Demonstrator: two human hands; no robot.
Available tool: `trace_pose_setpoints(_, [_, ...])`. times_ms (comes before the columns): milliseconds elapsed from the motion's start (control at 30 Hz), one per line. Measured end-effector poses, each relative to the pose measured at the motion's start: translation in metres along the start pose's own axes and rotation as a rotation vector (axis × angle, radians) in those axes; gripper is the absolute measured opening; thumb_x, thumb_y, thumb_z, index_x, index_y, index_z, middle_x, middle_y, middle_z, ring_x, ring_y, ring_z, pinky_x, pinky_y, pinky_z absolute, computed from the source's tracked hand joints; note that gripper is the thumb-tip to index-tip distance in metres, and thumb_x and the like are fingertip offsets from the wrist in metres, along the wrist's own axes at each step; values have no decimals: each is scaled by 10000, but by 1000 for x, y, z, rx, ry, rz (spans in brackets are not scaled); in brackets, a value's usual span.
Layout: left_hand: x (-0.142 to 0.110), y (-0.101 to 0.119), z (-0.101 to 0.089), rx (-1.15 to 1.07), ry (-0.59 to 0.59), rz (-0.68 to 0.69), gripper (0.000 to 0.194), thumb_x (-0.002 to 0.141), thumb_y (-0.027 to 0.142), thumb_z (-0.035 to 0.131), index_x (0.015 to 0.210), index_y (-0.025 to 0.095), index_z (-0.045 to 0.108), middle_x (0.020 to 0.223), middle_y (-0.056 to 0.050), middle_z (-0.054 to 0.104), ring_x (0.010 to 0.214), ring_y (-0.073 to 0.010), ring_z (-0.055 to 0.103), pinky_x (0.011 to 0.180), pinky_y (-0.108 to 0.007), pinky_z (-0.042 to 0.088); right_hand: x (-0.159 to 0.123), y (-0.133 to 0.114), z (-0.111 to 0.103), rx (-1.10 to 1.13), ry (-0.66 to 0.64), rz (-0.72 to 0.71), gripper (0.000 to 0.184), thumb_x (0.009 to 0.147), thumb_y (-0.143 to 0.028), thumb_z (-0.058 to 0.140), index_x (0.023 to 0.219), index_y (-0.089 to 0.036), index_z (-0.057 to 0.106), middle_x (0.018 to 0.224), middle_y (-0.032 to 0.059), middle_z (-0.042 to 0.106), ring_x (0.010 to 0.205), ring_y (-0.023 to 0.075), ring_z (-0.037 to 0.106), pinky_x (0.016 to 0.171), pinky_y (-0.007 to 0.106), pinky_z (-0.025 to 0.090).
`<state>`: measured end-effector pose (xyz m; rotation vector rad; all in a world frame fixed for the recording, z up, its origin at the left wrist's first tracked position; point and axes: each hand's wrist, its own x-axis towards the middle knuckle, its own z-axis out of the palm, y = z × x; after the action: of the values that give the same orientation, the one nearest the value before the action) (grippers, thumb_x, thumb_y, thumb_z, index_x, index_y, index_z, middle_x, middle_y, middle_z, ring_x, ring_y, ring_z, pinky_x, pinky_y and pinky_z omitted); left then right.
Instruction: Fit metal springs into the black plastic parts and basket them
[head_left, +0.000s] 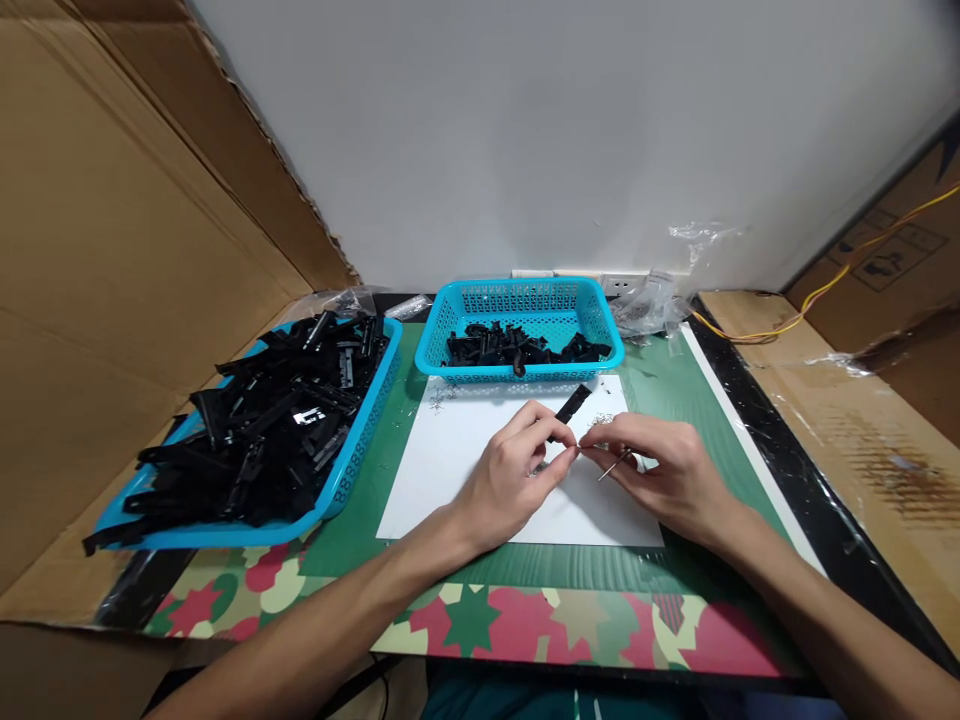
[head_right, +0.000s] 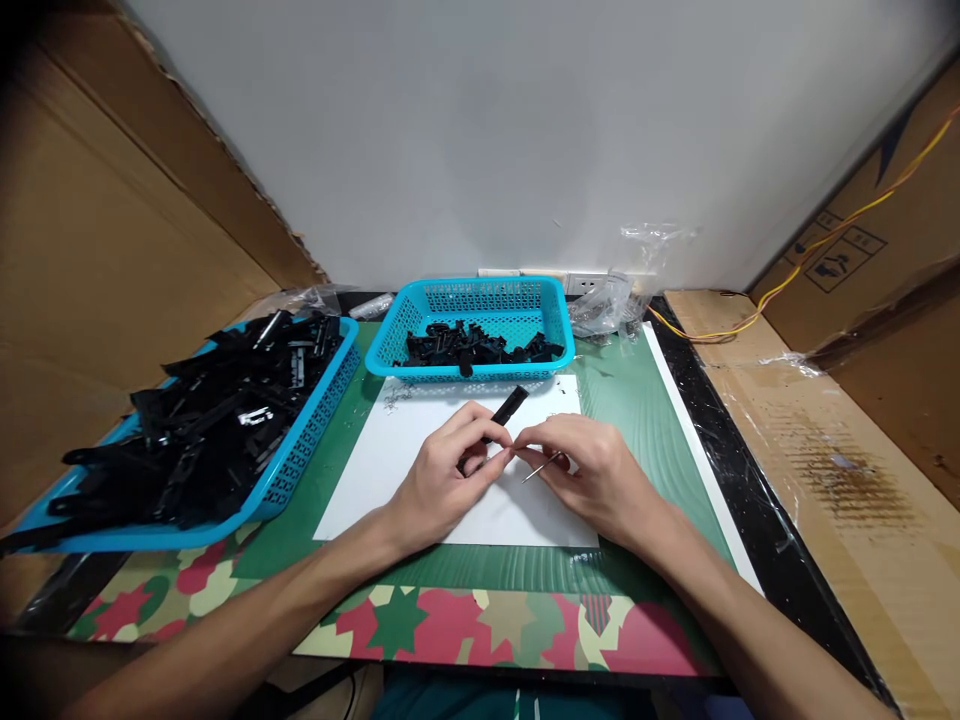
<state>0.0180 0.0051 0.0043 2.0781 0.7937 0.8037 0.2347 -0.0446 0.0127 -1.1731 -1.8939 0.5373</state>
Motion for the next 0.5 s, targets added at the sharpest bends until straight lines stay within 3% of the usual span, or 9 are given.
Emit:
trace_pose_setpoints(200, [1, 4, -3, 32, -63, 8, 152, 1072, 303, 552, 1063, 202, 666, 1063, -50, 612, 817, -136, 592, 718, -259, 499, 2, -1, -6, 95, -110, 178, 152, 1023, -303, 605, 985, -211, 720, 689, -26, 582, 603, 129, 503, 557, 252, 391])
trace_pose_setpoints(300, [1, 5, -4, 8, -84, 12, 209, 1104, 295, 483, 1254, 229, 614, 1147, -66, 675, 1004, -182, 665, 877, -310, 528, 2, 1, -11, 139, -5, 248, 150, 1017, -327, 625, 975, -205, 702, 689, -34, 535, 608, 127, 469, 566, 258, 361])
trace_pose_setpoints(400, [0, 2, -3, 8, -110, -21, 363, 1095, 301, 518, 1453, 239, 507, 1131, -68, 751, 999, -200, 721, 848, -323, 546, 2, 7, -15, 212, 165, 352, 194, 1002, -392, 660, 973, -201, 680, 682, -43, 490, 602, 126, 425, 553, 264, 311])
trace_pose_setpoints(500, [-1, -3, -2, 132, -145, 107, 308, 1094, 315, 542, 1370, 208, 626, 1034, -57, 815, 904, -207, 750, 808, -338, 526, 4, 13, -20, 300, 148, 473, 262, 982, -455, 669, 934, -198, 645, 650, -59, 444, 579, 119, 354, 530, 260, 253])
